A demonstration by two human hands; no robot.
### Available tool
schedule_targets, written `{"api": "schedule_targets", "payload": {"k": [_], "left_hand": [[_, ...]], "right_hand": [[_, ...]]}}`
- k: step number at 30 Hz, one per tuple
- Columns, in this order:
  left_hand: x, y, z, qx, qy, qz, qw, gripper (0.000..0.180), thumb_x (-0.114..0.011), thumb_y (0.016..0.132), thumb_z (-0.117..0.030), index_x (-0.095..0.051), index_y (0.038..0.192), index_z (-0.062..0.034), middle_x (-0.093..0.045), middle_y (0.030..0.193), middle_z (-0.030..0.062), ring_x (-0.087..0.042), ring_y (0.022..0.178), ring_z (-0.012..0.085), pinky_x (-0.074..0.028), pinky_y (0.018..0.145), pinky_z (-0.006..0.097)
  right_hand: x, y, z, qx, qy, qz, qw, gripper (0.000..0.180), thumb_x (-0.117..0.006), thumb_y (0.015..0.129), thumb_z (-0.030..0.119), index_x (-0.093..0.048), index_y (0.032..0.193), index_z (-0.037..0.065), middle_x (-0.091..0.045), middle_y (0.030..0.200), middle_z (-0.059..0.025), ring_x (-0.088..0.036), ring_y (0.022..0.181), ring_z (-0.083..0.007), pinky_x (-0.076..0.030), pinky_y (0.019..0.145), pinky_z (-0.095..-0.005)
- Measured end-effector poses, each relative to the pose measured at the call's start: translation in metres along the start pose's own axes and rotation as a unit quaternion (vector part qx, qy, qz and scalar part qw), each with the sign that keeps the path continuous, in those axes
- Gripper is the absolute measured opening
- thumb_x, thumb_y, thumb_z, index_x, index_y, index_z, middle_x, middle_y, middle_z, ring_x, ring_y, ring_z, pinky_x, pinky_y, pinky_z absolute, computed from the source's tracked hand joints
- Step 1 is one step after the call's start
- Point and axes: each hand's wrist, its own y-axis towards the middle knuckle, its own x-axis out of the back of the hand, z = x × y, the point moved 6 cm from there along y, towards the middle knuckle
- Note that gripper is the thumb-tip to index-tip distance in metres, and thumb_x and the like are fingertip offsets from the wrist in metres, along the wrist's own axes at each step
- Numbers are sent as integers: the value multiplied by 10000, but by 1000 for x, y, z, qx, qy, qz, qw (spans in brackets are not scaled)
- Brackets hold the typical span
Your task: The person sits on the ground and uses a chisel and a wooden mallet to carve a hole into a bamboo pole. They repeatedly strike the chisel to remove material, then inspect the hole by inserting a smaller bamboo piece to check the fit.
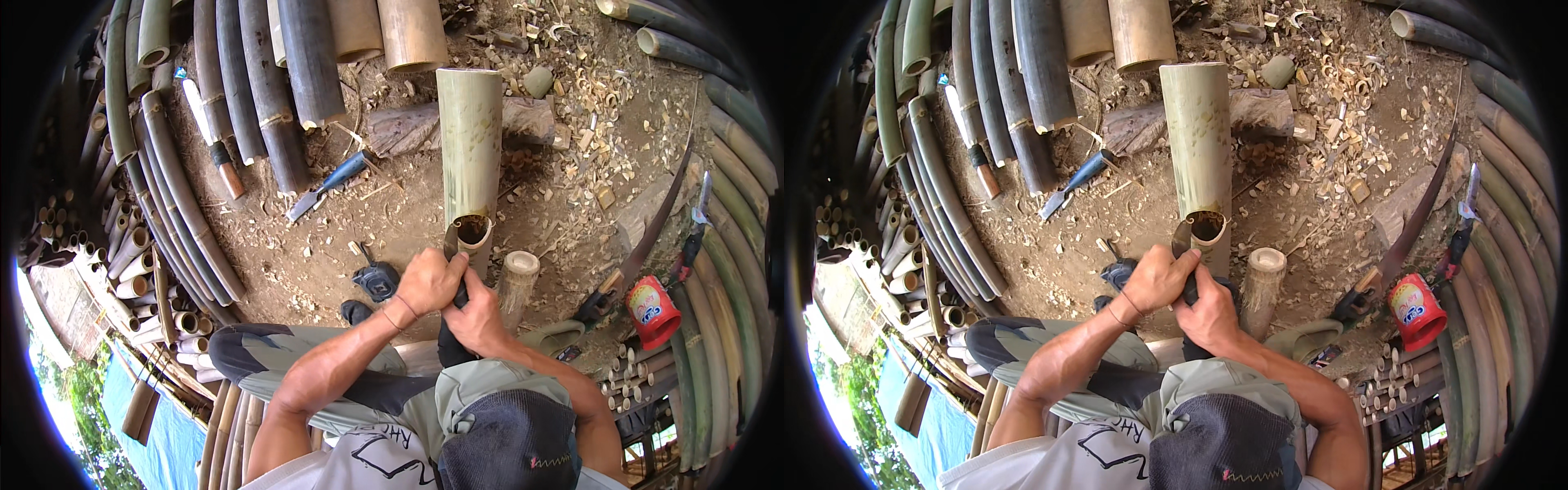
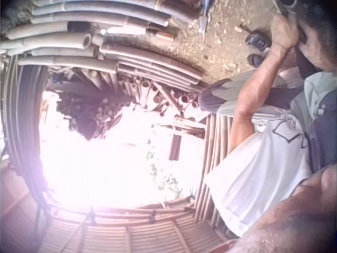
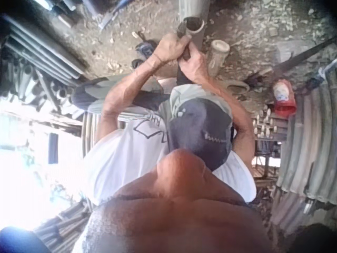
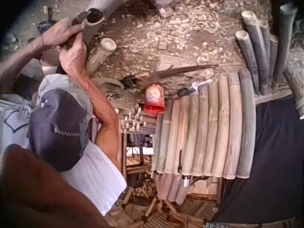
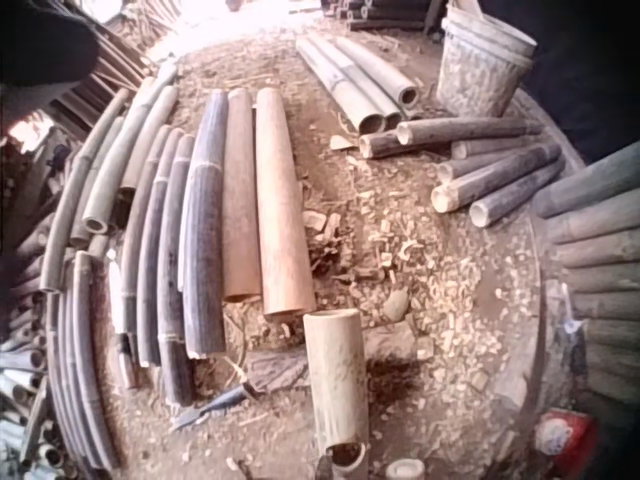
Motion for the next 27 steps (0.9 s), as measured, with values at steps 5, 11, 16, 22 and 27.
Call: {"api": "schedule_targets", "payload": {"k": [5, 11, 16, 22, 27], "left_hand": [[-3, 6, -3, -19, -16, 48, 999, 365, -487, 944, -297, -679, 917, 12, -632, 792, 323, -638, 805, 497, -515, 712, 541], [-49, 25, -41, -31, -264, -20, 964, 399, -471, 935, -242, -620, 783, 96, -630, 725, 301, -665, 754, 410, -515, 694, 456], [-39, 16, -53, 84, -472, 39, 877, 417, -455, 974, -259, -627, 740, 39, -603, 650, 77, -556, 584, 134, -435, 516, 286], [-39, 7, -51, 24, -727, 37, 685, 242, -441, 995, -213, -614, 1049, -52, -537, 736, -7, -482, 637, 93, -398, 591, 254], [-38, 1, -48, 53, -838, 28, 543, 296, -441, 1015, -325, -592, 964, -76, -544, 732, -6, -516, 701, 148, -440, 707, 318]], "right_hand": [[13, -2, 6, 32, -70, 4, 997, 570, -661, 822, 115, -458, 1330, -49, -649, 1025, -291, -655, 921, -459, -539, 759, -487], [101, 23, 24, -3, -243, 86, 966, 361, -617, 840, 131, -577, 1184, 29, -673, 894, -262, -655, 822, -457, -532, 722, -511], [107, 49, 73, 16, -381, 206, 901, 239, -594, 825, 111, -604, 1027, -16, -667, 749, -246, -662, 723, -439, -536, 686, -508], [86, 67, 122, 154, -478, 273, 820, 117, -614, 765, 69, -704, 691, 53, -697, 703, -160, -714, 677, -306, -555, 612, -396], [52, 86, 143, 204, -568, 361, 711, 90, -663, 752, 118, -741, 743, 73, -730, 765, -123, -732, 725, -258, -565, 642, -374]]}}
